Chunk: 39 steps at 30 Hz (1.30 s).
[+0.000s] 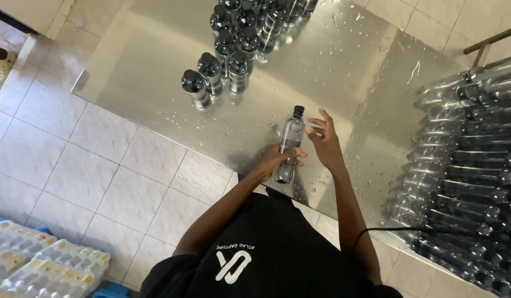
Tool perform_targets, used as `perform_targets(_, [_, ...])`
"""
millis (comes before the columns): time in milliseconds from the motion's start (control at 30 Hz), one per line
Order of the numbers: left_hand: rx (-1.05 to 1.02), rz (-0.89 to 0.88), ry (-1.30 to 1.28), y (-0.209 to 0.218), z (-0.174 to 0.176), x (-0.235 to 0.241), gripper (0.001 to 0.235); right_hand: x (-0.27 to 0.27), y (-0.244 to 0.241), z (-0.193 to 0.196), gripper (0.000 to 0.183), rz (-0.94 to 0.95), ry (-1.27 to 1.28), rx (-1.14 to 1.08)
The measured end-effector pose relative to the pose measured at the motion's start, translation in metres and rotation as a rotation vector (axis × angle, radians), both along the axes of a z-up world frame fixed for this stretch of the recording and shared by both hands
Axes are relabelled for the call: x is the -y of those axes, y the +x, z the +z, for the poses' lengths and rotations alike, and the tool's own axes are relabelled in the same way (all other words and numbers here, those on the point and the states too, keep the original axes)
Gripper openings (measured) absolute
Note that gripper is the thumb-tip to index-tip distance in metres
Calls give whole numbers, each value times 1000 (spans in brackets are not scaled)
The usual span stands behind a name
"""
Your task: The person repeatedly picks up clear plastic bottles from a metal table, fills them with liquid from a nozzle, and places them back on the table. The person handles the bottles one at a time, moving them between the filling station and the storage area on the table.
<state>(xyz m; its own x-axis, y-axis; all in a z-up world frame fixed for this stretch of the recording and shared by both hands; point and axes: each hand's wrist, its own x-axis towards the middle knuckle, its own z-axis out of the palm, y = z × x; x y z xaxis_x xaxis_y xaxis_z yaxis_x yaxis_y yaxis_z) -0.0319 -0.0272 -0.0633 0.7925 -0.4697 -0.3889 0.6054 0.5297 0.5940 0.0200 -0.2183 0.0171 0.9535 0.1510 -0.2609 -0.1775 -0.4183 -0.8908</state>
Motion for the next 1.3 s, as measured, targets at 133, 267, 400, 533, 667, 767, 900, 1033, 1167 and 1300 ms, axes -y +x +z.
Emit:
perform_targets(133, [-49,2,57,-3,-30,1,44,27,-28,-28,80,-101,-12,-128])
perform_targets(267, [-92,10,97,-9,-39,-3,47,46,-52,-31,73,-105,-83,-228])
perform_targets(400, [-82,-32,138,-3,-39,-2,48,67,-47,-34,68,-47,-175,-201])
perform_targets(533, [-39,-70,200,-2,-17,1,49,71,-28,-17,62,-17,-246,-132])
perform_targets(667, [70,-129,319,5,-37,11,52,89,-6,-19,51,-62,-38,-165])
perform_targets(767, [151,-190,453,10,-39,13,57,101,7,-16,49,14,-153,-99])
perform_targets(900, [299,-263,501,18,-17,14,49,91,23,32,55,300,-486,199])
perform_targets(1033, [453,-425,618,24,17,5,58,97,38,58,49,595,-635,371])
perform_targets(1167, [525,-588,659,26,63,-6,69,118,44,42,44,977,-784,422])
perform_targets(1300, [536,-761,698,39,60,-11,71,124,36,44,52,1151,-895,288])
